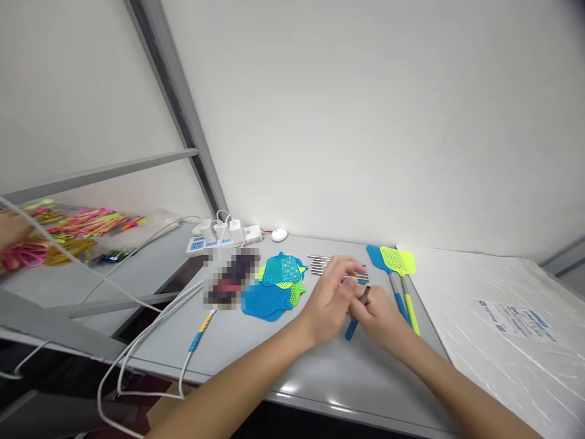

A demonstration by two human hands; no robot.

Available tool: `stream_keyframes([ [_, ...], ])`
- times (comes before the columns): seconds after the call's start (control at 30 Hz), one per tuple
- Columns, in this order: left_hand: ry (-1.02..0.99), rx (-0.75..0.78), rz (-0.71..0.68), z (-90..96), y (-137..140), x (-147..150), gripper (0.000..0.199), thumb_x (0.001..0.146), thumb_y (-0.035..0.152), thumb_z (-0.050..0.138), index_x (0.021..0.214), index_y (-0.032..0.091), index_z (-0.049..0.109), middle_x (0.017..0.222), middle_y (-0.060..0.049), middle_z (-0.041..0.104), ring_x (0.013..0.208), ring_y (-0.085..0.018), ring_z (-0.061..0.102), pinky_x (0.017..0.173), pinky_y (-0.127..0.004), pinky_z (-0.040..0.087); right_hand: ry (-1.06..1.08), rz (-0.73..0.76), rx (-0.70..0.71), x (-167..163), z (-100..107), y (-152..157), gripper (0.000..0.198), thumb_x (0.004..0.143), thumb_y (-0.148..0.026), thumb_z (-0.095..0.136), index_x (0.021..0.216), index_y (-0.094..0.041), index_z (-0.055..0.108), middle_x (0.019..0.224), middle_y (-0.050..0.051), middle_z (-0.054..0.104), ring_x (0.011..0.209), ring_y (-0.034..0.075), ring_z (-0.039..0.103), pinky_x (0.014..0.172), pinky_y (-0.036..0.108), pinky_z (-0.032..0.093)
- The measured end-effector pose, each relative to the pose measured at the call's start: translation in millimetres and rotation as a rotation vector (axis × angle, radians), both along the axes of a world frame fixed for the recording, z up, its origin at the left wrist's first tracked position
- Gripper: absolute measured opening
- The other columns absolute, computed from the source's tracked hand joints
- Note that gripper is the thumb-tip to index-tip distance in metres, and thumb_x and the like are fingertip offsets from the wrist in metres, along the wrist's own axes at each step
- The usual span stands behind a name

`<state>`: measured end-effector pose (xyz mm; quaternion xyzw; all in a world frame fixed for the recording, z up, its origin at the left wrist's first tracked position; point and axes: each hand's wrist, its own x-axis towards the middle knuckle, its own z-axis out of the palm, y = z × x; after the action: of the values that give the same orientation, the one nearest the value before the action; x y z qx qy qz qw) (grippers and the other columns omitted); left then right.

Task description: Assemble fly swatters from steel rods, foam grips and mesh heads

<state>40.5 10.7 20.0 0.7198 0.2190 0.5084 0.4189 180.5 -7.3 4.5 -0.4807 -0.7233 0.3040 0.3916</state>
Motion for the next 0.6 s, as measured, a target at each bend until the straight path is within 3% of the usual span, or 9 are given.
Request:
stream_keyframes([
  [0.1, -0.011, -0.001, 0.011, 7.6, -22, -3, 0.032, 0.095, 0.034, 0.040, 0.091, 0.020, 0.068, 0.110, -0.010, 0.061, 0.108, -0.024, 0.053, 0.097, -0.040, 0.038, -0.002, 0.056, 0.050, -13, -2, -10, 0.021, 0.088, -0.025, 0.046, 0.077, -0.019, 0.063, 0.076, 0.004, 0.064, 0.069, 0.018, 0.056, 0.059, 0.028, 0.041],
  [0.27, 0.042, -0.039, 0.006, 4.3, -37, -8, 0.029, 0.093, 0.033, 0.044, 0.080, 0.021, 0.067, 0.093, -0.008, 0.068, 0.096, -0.023, 0.058, 0.091, -0.037, 0.040, 0.031, 0.099, 0.068, -18, -11, -22, 0.021, 0.083, -0.022, 0.052, 0.101, -0.021, 0.063, 0.099, 0.007, 0.065, 0.090, 0.021, 0.058, 0.076, 0.034, 0.048],
  [0.43, 0.092, -0.178, -0.085, -6.4, -29, -6, 0.037, 0.094, 0.044, 0.040, 0.074, 0.019, 0.059, 0.076, -0.006, 0.063, 0.073, -0.018, 0.057, 0.070, -0.030, 0.043, -0.006, 0.048, -0.067, -7, -29, -30, 0.016, 0.080, -0.025, 0.058, 0.095, -0.018, 0.059, 0.082, 0.002, 0.060, 0.069, 0.015, 0.051, 0.059, 0.027, 0.043],
  [0.6, -0.009, -0.238, -0.032, -26.0, -29, 9, 0.038, 0.095, 0.048, 0.034, 0.072, 0.020, 0.045, 0.063, 0.001, 0.044, 0.059, -0.014, 0.042, 0.060, -0.027, 0.034, -0.047, 0.117, -0.135, 0, -38, -39, 0.011, 0.086, -0.023, 0.051, 0.088, -0.019, 0.060, 0.072, 0.000, 0.058, 0.066, 0.015, 0.051, 0.060, 0.027, 0.040],
])
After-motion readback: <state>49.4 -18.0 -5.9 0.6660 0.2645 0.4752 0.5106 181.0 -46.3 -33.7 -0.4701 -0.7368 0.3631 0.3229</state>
